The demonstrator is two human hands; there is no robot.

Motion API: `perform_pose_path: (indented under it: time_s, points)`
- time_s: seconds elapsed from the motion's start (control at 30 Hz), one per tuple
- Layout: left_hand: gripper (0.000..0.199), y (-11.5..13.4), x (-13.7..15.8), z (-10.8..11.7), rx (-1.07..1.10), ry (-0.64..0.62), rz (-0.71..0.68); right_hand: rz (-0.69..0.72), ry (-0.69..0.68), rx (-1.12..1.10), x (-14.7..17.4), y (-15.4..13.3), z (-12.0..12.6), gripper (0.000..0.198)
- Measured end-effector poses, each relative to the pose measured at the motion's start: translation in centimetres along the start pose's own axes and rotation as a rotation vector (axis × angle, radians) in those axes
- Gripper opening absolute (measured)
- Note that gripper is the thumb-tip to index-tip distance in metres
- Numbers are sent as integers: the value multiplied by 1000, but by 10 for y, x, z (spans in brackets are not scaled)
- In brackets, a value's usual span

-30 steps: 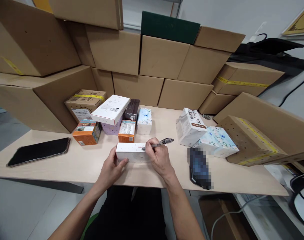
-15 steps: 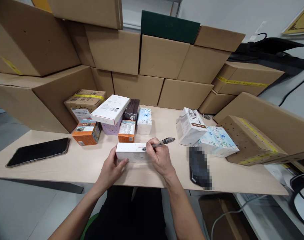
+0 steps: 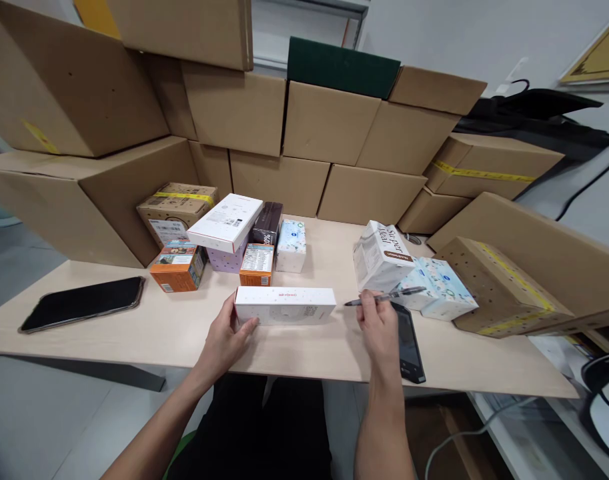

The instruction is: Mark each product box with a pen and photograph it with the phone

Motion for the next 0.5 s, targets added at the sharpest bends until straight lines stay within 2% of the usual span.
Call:
perform_pose_path:
  time_s: [0.1, 0.17, 0.33, 0.4, 0.5]
  points:
    - [65, -1, 0, 0, 10, 8, -4, -9, 44, 91, -5, 5, 20, 37]
    - [65, -1, 0, 0, 13, 10, -15, -21, -6, 203, -6, 9, 19, 37]
    - [66, -2, 0, 2, -5, 43, -22, 15, -251, 498, 1, 24, -23, 33]
    - [67, -1, 0, 3, -19, 53, -29, 41, -264, 585, 5, 27, -36, 29]
    - [69, 2, -1, 3, -46, 59, -45, 67, -212, 685, 9, 28, -46, 29]
Point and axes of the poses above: each hand's wrist, its own x-axis away from the middle knuckle, its own z-axis out of the back of the hand, y = z × x, the point moved 10 cm from there along -x, towards the middle knuckle, and after that the axes turned 7 degrees about -z, right-handed, at the moved point
